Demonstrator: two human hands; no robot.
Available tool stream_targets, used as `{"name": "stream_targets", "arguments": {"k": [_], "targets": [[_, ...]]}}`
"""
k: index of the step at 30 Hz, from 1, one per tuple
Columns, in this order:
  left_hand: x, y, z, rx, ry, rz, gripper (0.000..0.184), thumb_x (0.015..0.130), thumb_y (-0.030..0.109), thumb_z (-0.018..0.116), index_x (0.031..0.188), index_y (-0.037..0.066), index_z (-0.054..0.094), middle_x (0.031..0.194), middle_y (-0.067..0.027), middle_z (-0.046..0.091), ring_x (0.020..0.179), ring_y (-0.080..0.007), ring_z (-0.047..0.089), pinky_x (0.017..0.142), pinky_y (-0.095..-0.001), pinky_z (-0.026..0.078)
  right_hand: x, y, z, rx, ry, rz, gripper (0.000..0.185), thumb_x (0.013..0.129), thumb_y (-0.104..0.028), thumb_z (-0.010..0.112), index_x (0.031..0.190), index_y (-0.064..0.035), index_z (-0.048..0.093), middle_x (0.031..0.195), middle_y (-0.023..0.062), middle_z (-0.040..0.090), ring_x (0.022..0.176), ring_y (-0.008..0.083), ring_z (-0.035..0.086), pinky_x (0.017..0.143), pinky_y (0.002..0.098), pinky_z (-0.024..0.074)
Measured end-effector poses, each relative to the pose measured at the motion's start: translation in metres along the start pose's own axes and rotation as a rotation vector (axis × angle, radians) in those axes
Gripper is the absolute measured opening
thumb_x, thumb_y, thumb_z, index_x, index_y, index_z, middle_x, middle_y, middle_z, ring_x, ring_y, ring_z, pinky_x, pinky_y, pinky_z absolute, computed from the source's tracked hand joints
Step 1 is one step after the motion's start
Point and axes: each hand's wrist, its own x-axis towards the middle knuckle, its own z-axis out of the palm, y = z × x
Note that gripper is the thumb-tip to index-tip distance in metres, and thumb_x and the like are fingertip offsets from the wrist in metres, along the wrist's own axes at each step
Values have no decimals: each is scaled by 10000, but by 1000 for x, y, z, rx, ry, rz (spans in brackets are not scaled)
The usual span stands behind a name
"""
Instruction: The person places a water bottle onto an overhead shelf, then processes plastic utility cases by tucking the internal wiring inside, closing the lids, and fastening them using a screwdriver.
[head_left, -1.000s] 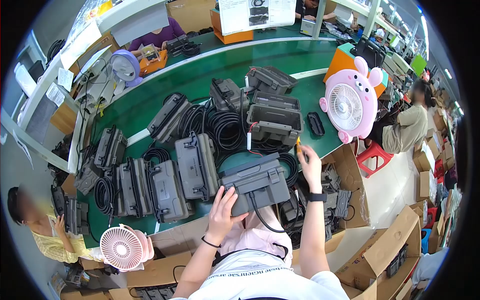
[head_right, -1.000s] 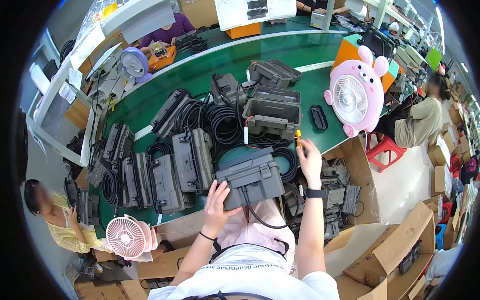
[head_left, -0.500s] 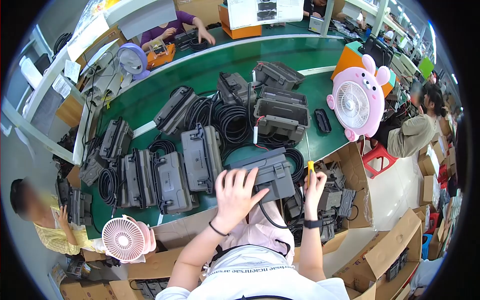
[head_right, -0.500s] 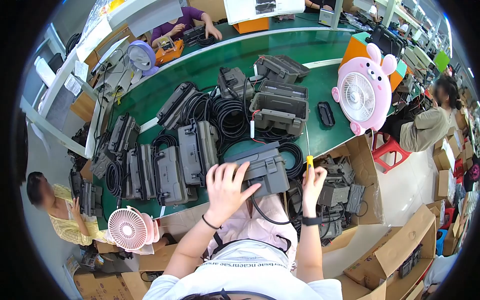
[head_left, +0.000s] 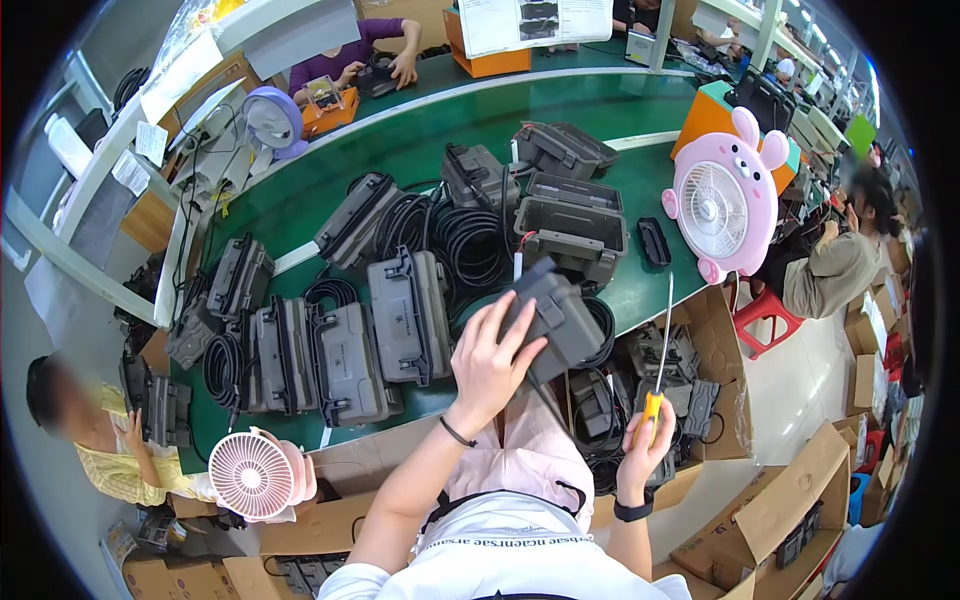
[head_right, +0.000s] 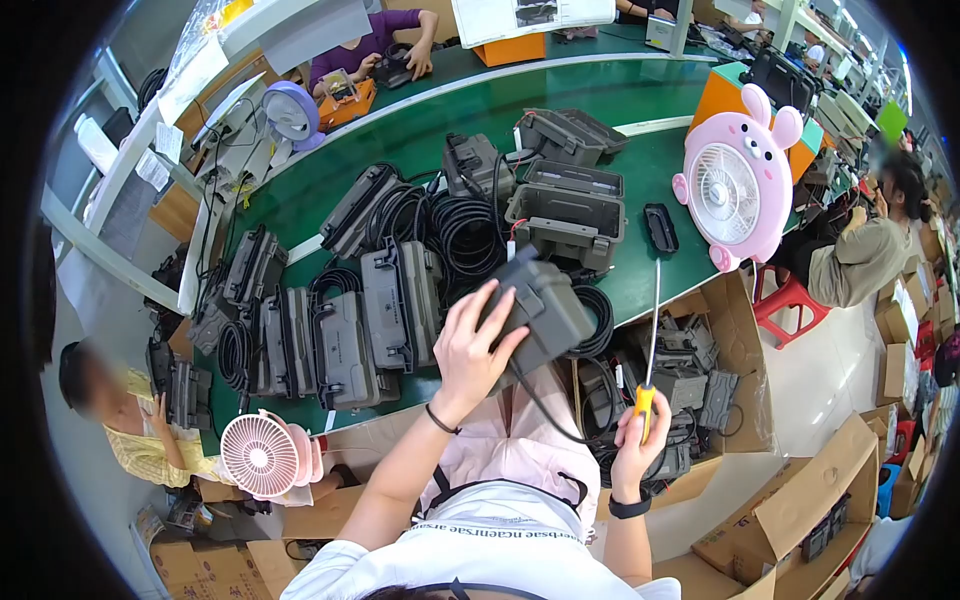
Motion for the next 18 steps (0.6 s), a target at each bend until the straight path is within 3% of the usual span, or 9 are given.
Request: {"name": "stream_targets", "arguments": {"k": [3, 4, 5, 10, 13, 18], "targets": [[10, -9, 12, 8, 5, -149, 484, 803, 309, 730, 1254, 157, 641, 1266, -60, 597, 1077, -283, 572, 887, -382, 489, -5, -1, -16, -350, -124, -264, 302, 891, -159, 652, 1147, -10, 599, 917, 97, 658, 695, 141, 612, 624, 271, 494], [15, -12, 13, 6, -29, -179, 435, 855, 291, 680, 1269, 165, 631, 1278, -54, 587, 1077, -285, 563, 894, -390, 482, -8, -19, -9, -440, -141, -310, 286, 788, -88, 721, 1048, 12, 655, 984, 146, 691, 812, 236, 671, 742, 342, 523], [17, -19, 15, 3, -62, -191, 387, 913, 258, 611, 1288, 164, 616, 1283, -62, 583, 1086, -289, 554, 904, -390, 473, -5, -31, -5, -636, -202, -472, 353, 735, -38, 750, 1073, -2, 655, 905, 143, 690, 754, 258, 665, 683, 328, 518], [10, -22, 19, 45, -128, -127, 397, 974, 180, 494, 1368, 156, 529, 1406, -127, 482, 1255, -378, 462, 1069, -449, 355, -5, -43, 4, -781, -278, -511, 391, 687, -40, 793, 1067, -71, 707, 799, 86, 664, 683, 226, 631, 608, 330, 506], [3, -23, 22, -3, -112, -114, 438, 951, 162, 523, 1388, 139, 504, 1435, -163, 442, 1235, -388, 465, 1048, -473, 362, 2, -53, 14, -825, -293, -531, 382, 706, 7, 771, 1077, -52, 700, 832, 111, 676, 681, 249, 638, 615, 320, 496], [1, -22, 23, 0, -110, -131, 459, 940, 137, 532, 1397, 131, 496, 1455, -176, 414, 1232, -376, 473, 1031, -464, 376, 13, -54, 9, -893, -258, -587, 389, 649, -15, 805, 1018, -119, 738, 798, 50, 625, 682, 218, 582, 605, 316, 463]]}}
